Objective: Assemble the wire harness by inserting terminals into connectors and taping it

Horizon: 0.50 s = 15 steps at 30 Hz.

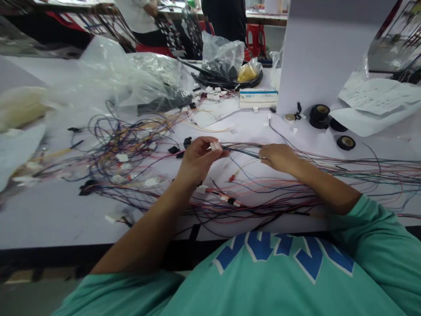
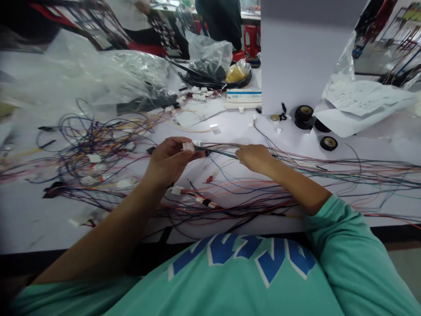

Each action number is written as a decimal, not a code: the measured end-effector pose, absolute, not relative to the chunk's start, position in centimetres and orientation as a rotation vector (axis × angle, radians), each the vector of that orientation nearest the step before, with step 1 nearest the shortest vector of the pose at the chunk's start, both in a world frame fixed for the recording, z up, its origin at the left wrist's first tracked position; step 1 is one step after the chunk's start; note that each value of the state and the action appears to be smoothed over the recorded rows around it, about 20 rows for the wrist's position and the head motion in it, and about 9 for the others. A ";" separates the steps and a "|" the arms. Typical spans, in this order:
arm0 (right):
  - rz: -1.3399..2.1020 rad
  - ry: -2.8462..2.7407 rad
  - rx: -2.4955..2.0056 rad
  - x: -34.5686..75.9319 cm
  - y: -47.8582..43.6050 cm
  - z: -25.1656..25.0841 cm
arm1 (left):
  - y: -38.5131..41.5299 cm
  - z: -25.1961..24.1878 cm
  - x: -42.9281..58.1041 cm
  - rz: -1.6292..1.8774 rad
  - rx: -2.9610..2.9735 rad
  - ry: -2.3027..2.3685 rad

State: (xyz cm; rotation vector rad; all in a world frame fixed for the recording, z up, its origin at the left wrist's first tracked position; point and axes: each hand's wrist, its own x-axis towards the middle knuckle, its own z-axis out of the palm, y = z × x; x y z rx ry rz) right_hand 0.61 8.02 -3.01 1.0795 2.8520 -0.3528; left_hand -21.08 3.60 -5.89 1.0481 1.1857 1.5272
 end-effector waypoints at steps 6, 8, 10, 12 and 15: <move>-0.962 2.930 1.330 2.4 9.2 -0.9 | 3.9 -6.3 -21.4 1.517 1.031 1.226; -1.241 2.926 1.612 3.3 10.4 -0.1 | 3.9 -6.2 -21.4 1.500 1.026 1.207; -1.405 2.855 2.005 4.1 11.9 0.3 | 3.8 -6.0 -21.5 1.498 1.029 1.178; -1.584 2.649 2.367 4.9 13.3 0.2 | 3.6 -5.6 -21.6 1.501 1.034 1.143; -1.659 2.395 2.448 5.9 14.4 -0.4 | 3.3 -4.8 -21.6 1.530 1.059 1.082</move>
